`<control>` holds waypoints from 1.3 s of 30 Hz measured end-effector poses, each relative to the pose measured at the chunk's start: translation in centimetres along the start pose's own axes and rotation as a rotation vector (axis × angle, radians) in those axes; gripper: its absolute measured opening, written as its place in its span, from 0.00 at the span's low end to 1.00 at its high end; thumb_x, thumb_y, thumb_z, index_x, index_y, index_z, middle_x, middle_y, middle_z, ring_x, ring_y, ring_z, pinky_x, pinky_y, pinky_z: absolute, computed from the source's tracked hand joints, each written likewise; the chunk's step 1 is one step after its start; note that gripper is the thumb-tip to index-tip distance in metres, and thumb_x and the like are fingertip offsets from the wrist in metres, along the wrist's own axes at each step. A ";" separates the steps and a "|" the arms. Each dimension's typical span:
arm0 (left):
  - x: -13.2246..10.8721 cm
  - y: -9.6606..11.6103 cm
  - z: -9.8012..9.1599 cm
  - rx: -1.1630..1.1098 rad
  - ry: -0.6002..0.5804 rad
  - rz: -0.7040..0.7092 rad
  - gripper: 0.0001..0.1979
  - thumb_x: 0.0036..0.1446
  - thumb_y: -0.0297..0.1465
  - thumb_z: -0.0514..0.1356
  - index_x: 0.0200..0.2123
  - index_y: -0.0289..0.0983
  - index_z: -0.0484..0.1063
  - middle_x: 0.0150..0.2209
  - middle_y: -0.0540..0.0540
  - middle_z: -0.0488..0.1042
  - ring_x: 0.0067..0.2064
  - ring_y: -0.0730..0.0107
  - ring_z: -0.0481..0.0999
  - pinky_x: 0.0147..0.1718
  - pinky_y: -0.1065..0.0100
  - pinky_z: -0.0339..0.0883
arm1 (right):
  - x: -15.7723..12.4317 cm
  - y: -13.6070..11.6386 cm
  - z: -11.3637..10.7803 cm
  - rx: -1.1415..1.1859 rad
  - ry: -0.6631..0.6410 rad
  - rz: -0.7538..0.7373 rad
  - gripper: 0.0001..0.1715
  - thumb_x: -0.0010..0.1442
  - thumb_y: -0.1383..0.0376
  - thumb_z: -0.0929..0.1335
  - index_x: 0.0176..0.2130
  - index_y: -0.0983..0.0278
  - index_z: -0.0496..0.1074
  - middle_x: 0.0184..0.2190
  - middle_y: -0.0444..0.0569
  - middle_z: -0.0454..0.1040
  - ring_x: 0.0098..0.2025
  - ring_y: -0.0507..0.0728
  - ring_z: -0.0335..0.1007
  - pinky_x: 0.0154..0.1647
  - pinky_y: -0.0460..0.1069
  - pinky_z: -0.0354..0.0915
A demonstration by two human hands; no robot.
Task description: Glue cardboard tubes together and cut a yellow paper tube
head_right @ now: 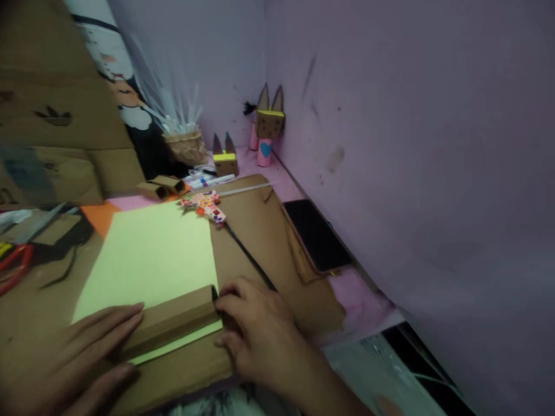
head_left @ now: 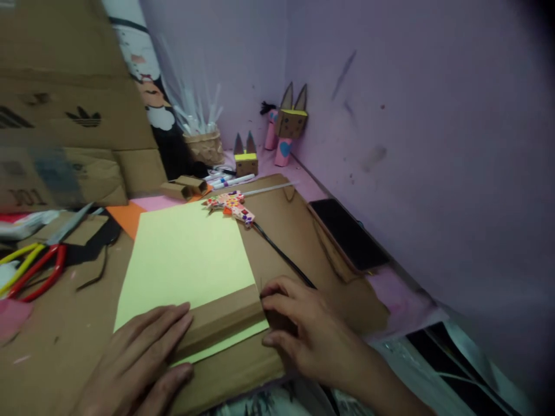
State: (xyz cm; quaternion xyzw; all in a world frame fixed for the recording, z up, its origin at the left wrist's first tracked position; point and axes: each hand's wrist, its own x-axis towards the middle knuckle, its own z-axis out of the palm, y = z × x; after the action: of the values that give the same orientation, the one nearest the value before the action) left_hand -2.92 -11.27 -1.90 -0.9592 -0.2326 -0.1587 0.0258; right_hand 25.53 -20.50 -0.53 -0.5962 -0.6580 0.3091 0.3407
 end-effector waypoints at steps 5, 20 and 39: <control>0.9 1.5 -0.7 -0.078 -0.004 -0.131 0.31 0.55 0.34 0.58 0.62 0.47 0.53 0.55 0.49 0.69 0.56 0.57 0.65 0.51 0.57 0.65 | 0.1 0.1 0.6 -0.022 0.017 -0.008 0.10 0.54 0.72 0.68 0.38 0.62 0.72 0.40 0.49 0.70 0.42 0.56 0.67 0.42 0.50 0.64; -0.3 3.2 -2.6 -0.246 0.078 -0.334 0.08 0.53 0.21 0.54 0.34 0.39 0.64 0.41 0.44 0.67 0.47 0.61 0.67 0.50 0.56 0.60 | 0.1 0.8 1.2 -0.186 0.026 -0.124 0.06 0.60 0.65 0.64 0.35 0.62 0.71 0.40 0.53 0.69 0.43 0.57 0.70 0.39 0.47 0.67; 0.4 2.4 -1.1 -0.174 0.081 -0.220 0.09 0.58 0.20 0.50 0.30 0.36 0.66 0.28 0.47 0.68 0.34 0.67 0.65 0.49 0.52 0.56 | 0.7 1.0 1.6 -0.135 0.067 -0.108 0.08 0.58 0.64 0.66 0.28 0.61 0.72 0.34 0.48 0.70 0.36 0.54 0.70 0.34 0.44 0.66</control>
State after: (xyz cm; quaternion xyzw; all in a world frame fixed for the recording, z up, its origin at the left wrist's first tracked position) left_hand -1.82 -13.36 -0.68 -0.9193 -0.3207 -0.2185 -0.0655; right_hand 24.73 -19.71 -2.26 -0.5915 -0.6967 0.2251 0.3377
